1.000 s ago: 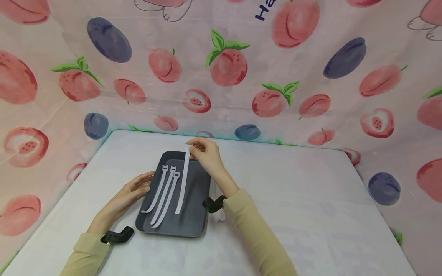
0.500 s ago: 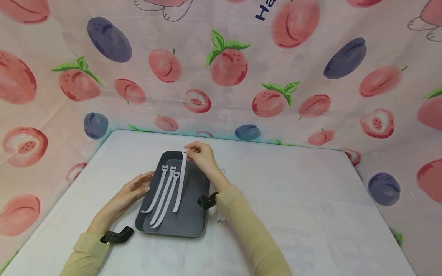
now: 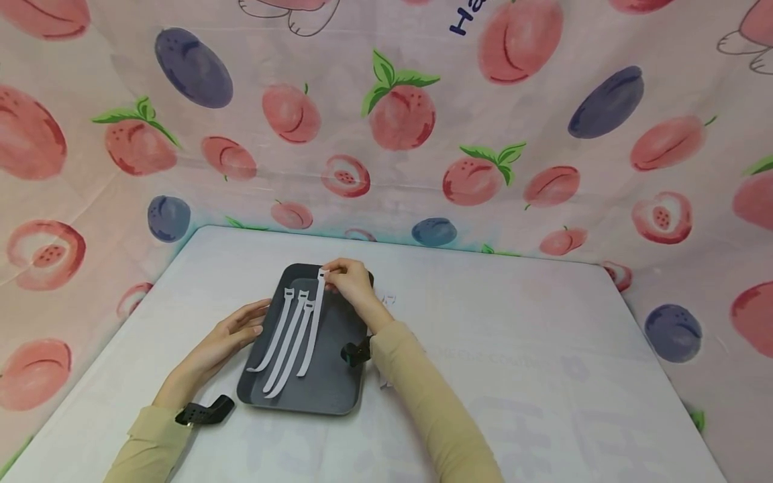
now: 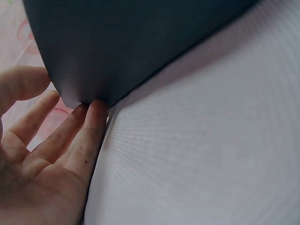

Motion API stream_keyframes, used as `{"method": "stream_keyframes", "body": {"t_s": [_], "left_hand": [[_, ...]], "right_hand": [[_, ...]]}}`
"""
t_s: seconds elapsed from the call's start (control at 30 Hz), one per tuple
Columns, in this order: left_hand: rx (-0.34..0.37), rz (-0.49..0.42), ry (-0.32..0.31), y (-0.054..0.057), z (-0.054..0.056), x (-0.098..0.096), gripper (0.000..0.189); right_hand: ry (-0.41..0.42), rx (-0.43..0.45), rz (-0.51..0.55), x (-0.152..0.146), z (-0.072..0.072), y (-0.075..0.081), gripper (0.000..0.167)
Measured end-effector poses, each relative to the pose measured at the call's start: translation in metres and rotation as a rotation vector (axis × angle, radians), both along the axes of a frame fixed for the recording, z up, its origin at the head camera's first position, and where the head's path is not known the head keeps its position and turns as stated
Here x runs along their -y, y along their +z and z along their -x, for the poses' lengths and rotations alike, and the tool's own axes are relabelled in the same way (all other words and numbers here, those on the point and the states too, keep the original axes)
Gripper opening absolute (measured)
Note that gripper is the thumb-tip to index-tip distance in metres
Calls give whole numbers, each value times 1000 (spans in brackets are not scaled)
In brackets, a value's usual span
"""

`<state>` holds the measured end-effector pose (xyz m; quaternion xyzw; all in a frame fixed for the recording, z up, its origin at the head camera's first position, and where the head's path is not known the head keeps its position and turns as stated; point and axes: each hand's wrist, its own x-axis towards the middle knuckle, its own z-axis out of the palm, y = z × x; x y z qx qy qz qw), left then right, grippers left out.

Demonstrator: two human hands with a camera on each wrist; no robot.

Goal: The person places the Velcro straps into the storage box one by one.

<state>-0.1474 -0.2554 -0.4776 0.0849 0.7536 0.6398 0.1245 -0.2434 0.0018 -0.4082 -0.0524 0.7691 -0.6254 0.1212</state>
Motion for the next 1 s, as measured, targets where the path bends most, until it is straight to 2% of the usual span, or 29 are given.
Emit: {"method": "stream_keyframes", "body": {"t_s": [0.43,0.77,1.0], "left_hand": [[-2,4,1,-1,0,1,58],[-2,9,4,0,0,0,58],[0,5,8,-1,1,1,57]], "right_hand": [[-3,66,-46,4,5,-21,19],[2,48,-104,5,7,-34,19],[6,20,-139,7,7,-37,19]]}}
